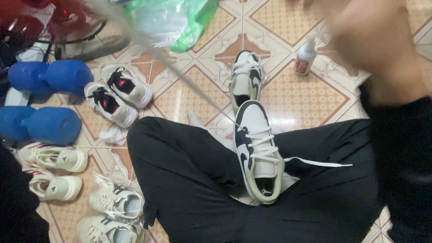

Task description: Threading shoelaces through the eyelets of a sneaker while sitting on the floor.

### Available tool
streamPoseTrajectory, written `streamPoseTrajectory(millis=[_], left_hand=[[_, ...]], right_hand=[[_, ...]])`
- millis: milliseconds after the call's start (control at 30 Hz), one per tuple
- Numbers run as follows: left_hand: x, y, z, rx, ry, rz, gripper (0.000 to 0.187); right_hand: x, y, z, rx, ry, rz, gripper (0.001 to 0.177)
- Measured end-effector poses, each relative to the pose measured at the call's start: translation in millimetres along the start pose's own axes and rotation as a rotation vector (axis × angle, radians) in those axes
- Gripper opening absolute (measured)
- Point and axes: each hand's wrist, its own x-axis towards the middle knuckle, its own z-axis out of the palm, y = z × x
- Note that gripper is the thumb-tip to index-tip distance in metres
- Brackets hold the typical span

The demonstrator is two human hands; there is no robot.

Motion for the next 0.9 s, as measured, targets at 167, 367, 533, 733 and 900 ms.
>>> streamPoseTrajectory(millis=[167, 367, 533, 733, 900], left_hand=[[-14.8, -20.2, -33.4, 0.189, 0.076, -0.046, 0.009], [-20.5, -101.6, -39.0, 0.350, 0.127, -0.142, 0.006], [-22.7, -237.2, 52.2, 0.217, -0.407, -0.438, 0.019], [-19.8, -320.9, 103.4, 0.522, -0.773, -0.544, 0.021], [-16.9, -324.8, 108.4, 0.489, -0.836, -0.632, 0.020]], right_hand=[[-131.1, 112.4, 99.1, -0.132, -0.127, 0.343, 0.029], [-197.6, 130.7, 144.9, 0.126, -0.394, 0.983, 0.054], [-214.8, 146.4, 153.2, 0.285, -0.309, 1.097, 0.055], [-226.0, 153.7, 153.4, 0.364, -0.319, 1.051, 0.055], [-222.9, 159.7, 149.0, 0.394, -0.364, 1.069, 0.053]])
